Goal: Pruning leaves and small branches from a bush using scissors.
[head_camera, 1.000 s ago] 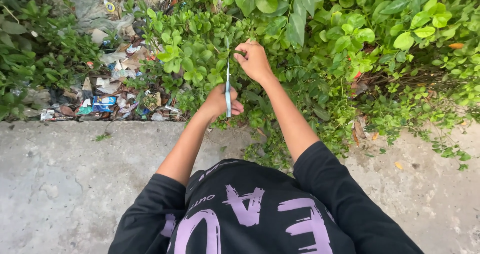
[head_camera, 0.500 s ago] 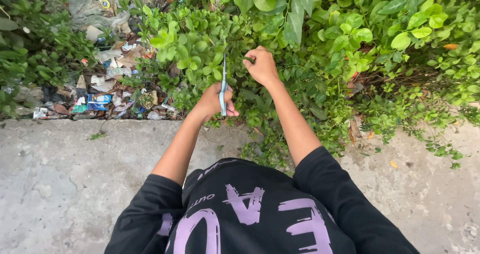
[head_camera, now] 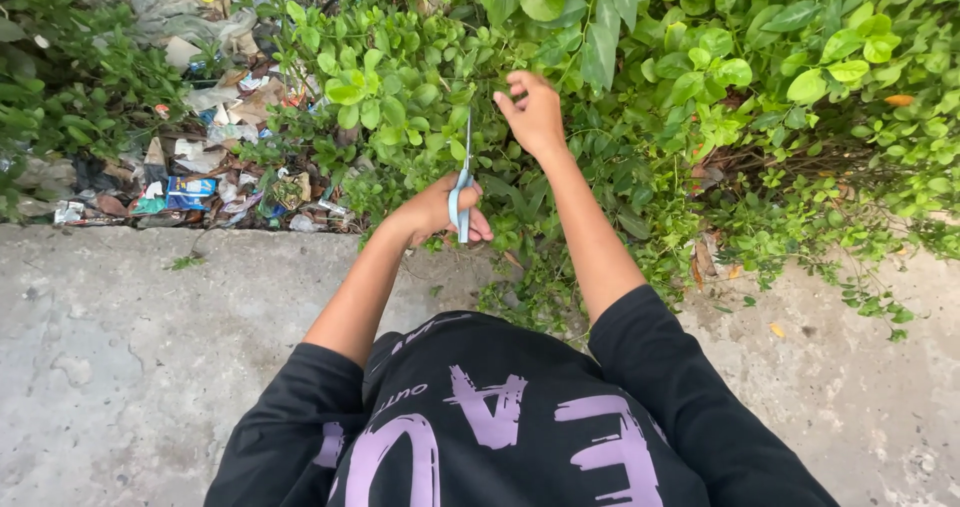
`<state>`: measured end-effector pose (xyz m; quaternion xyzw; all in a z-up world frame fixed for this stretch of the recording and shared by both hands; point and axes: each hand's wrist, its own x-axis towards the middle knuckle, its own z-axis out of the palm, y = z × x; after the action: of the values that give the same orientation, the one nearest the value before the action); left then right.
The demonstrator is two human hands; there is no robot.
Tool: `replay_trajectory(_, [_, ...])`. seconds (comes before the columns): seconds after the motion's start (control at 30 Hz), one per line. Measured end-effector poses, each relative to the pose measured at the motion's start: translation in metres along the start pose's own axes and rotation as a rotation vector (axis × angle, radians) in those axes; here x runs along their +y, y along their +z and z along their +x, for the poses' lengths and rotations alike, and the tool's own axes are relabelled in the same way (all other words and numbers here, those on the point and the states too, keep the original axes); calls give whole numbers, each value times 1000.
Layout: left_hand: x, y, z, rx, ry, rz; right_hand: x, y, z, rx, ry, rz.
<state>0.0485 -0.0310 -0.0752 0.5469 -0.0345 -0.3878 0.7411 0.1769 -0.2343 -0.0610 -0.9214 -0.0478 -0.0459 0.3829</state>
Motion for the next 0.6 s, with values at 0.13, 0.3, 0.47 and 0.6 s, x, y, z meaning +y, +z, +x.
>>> replay_trajectory(0.13, [5, 1, 5, -22, -3, -14, 1, 11, 26, 75, -63, 116])
replay_trajectory(0.3, [13, 3, 8, -22, -35, -46, 32, 29, 51, 54, 36, 123])
replay_trajectory(0.47, [10, -8, 32, -89, -22, -143, 60, 42, 58, 17, -35, 415])
replay_trajectory(0.6, [6, -17, 59, -95, -21, -237, 44, 30, 48, -23, 82, 413])
